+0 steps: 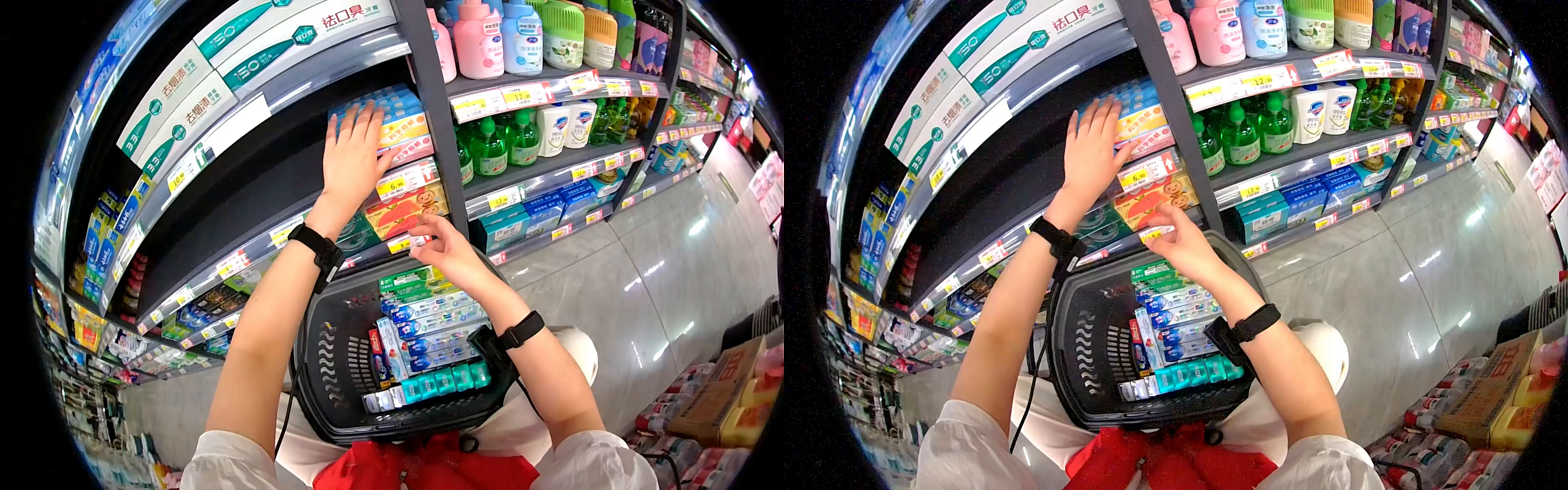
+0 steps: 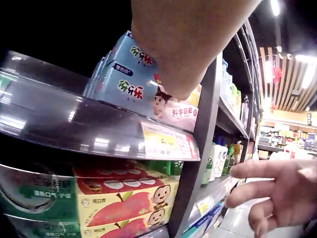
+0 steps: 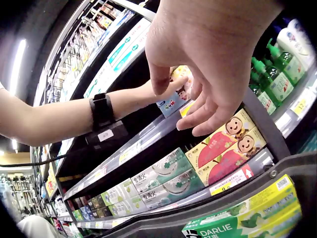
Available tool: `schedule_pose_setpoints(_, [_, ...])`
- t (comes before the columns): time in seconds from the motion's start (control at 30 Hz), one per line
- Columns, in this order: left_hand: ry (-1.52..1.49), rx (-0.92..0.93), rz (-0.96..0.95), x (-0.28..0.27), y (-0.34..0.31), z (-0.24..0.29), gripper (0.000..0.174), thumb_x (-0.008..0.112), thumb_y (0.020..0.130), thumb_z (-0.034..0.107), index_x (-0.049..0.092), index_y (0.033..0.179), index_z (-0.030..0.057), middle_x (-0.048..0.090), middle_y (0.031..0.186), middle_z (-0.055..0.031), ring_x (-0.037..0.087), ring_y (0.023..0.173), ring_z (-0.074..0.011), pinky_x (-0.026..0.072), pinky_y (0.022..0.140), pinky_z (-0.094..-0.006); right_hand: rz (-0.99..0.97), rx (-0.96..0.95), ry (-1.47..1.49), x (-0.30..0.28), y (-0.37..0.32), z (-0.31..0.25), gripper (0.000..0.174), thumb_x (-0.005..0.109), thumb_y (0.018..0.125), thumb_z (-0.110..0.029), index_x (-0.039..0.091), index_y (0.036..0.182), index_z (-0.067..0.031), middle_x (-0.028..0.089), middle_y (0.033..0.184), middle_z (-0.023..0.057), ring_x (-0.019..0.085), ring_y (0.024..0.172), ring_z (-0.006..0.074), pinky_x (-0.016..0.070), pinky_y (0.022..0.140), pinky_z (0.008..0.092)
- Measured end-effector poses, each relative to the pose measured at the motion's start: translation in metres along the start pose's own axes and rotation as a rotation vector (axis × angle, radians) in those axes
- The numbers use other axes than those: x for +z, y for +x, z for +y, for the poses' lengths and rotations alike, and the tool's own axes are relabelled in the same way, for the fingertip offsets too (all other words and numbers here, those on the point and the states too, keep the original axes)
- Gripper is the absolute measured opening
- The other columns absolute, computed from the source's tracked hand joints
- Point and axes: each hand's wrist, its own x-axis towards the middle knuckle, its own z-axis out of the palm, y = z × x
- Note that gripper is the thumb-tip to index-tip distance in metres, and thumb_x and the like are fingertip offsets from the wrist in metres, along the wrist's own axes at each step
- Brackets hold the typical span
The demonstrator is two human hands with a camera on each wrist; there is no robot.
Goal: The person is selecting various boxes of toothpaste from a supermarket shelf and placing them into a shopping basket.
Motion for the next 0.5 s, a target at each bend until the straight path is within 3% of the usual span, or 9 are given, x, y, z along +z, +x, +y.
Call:
schedule_pose_setpoints(0.1, [-0.013, 0.018, 0.036, 0.004, 0.01, 0.006, 0.058, 0.058, 0.076, 0.04, 0.042, 0.122, 0.0081, 0.044, 0.126, -0.0071, 0.04, 0.117, -0.0228, 0.029, 0.099, -0.0404, 0.001, -0.01, -0.004, 0.0, 0.002, 0.006, 0.06, 0.06, 0.074, -0.005, 0.031, 0.126, 0.0023, 0.051, 0.114, 0.0145, 0.056, 0.08, 0.0142, 0.0452, 0.072, 0.0258])
schedule_pose_setpoints(0.2, [-0.15, -0.039, -0.051, 0.009, 0.015, 0.01, 0.055, 0.06, 0.075, 0.037, 0.044, 0.119, 0.0071, 0.049, 0.12, -0.0088, 0.046, 0.111, -0.0243, 0.0351, 0.093, -0.0378, 0.0, -0.006, -0.043, -0.001, 0.003, 0.007, 0.06, 0.061, 0.074, -0.005, 0.032, 0.125, 0.0018, 0.051, 0.114, 0.015, 0.056, 0.081, 0.0154, 0.0454, 0.073, 0.0265])
schedule_pose_setpoints(0.27, [-0.15, -0.033, 0.016, 0.01, 0.015, 0.01, 0.053, 0.062, 0.073, 0.035, 0.046, 0.115, 0.006, 0.052, 0.114, -0.01, 0.05, 0.105, -0.0257, 0.039, 0.088, -0.036, -0.001, -0.007, -0.062, -0.001, 0.004, 0.008, 0.059, 0.061, 0.074, -0.006, 0.032, 0.125, 0.0016, 0.051, 0.113, 0.015, 0.056, 0.081, 0.0156, 0.0455, 0.074, 0.0267])
schedule_pose_setpoints(0.37, [-0.165, -0.029, 0.034, 0.011, 0.014, 0.009, 0.053, 0.062, 0.072, 0.036, 0.047, 0.114, 0.0059, 0.052, 0.115, -0.0102, 0.05, 0.105, -0.0261, 0.0391, 0.088, -0.036, -0.008, -0.004, -0.049, 0.002, 0.004, 0.007, 0.059, 0.061, 0.074, -0.006, 0.033, 0.125, 0.0013, 0.051, 0.113, 0.0152, 0.057, 0.081, 0.016, 0.0458, 0.074, 0.0272])
schedule_pose_setpoints(0.43, [-0.169, -0.036, 0.033, 0.012, 0.014, 0.009, 0.053, 0.062, 0.072, 0.036, 0.047, 0.114, 0.006, 0.052, 0.115, -0.0102, 0.05, 0.105, -0.0265, 0.0391, 0.088, -0.0363, -0.036, 0.024, -0.087, 0.003, 0.003, 0.006, 0.059, 0.057, 0.078, -0.003, 0.028, 0.129, 0.0032, 0.05, 0.115, 0.014, 0.054, 0.086, 0.0135, 0.0438, 0.08, 0.0269])
schedule_pose_setpoints(0.5, [-0.172, -0.042, 0.035, 0.013, 0.015, 0.01, 0.053, 0.062, 0.072, 0.036, 0.048, 0.114, 0.006, 0.052, 0.115, -0.0102, 0.05, 0.104, -0.0269, 0.0391, 0.088, -0.0366, -0.027, 0.013, -0.091, 0.004, 0.002, 0.007, 0.059, 0.059, 0.076, -0.005, 0.03, 0.127, 0.0021, 0.05, 0.114, 0.0145, 0.056, 0.084, 0.0148, 0.0449, 0.077, 0.0272])
